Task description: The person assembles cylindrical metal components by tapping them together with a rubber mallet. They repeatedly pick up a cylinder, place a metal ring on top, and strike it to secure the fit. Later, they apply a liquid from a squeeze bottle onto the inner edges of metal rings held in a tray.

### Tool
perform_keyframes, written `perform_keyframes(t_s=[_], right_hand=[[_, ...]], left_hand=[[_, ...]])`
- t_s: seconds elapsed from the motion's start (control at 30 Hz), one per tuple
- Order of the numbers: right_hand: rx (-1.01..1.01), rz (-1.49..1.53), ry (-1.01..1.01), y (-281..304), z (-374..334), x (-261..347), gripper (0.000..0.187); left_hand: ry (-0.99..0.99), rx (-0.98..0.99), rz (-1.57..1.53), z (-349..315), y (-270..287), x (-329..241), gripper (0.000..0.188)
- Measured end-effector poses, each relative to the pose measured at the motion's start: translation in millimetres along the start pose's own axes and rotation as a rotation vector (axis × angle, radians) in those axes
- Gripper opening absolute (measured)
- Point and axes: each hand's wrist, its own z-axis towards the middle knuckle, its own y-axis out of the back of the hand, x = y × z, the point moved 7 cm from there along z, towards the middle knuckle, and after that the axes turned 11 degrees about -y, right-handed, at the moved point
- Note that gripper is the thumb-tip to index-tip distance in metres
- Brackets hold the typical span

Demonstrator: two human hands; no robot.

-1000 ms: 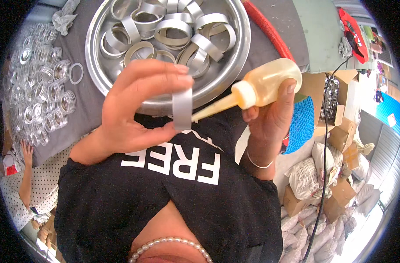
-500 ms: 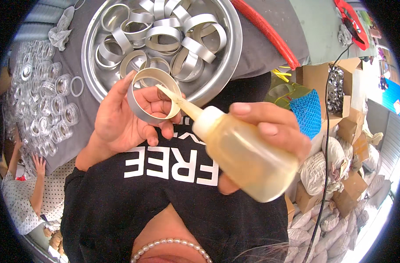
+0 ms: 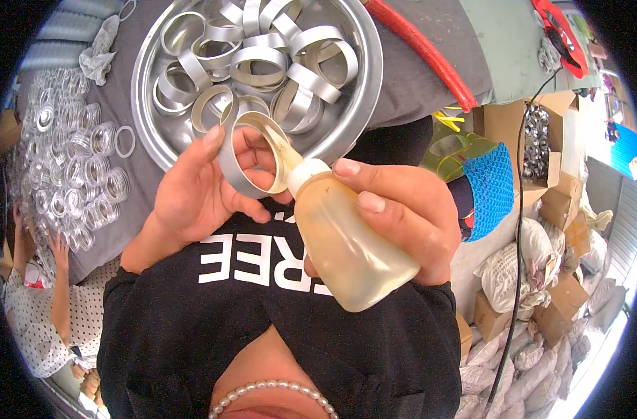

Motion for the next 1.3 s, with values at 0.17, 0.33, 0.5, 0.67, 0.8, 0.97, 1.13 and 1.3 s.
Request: perform_keyframes(t_s=[0.17, 0.33, 0.5, 0.67, 0.8, 0.97, 1.13, 1.3], right_hand=[[-0.417, 0.181, 0.124, 22, -16, -36, 0.084], [-0.898, 0.547, -0.254, 42, -28, -76, 0.086], [-0.813, 0.735, -0.302, 38, -31, -92, 0.081], [-0.851, 0.735, -0.359, 32, -37, -100, 0.085], [-0.76, 0.771, -0.389, 22, -26, -103, 0.089], [-0.841, 0.639, -0.34, 20, -18, -97, 0.094], [-0.776, 0.999, -0.275, -12, -6, -91, 0.089], [-0.481, 1.321, -0.466, -65, 40, -70, 0.077]], left_hand=[[-0.586, -0.21, 0.554, -4, 9, -64, 0.051], [-0.911, -0.727, 1.269, 9, 74, -213, 0.06], [-0.904, -0.685, 1.916, 14, 86, -241, 0.067], [-0.646, -0.355, 2.224, -7, 37, -157, 0.065], [-0.675, -0.325, 2.327, -1, 32, -131, 0.064], [-0.616, -0.35, 1.967, -27, 20, -141, 0.06], [-0.569, -0.165, 0.908, -20, 32, -83, 0.071], [-0.363, 0.138, 0.335, 15, 2, -9, 0.078]])
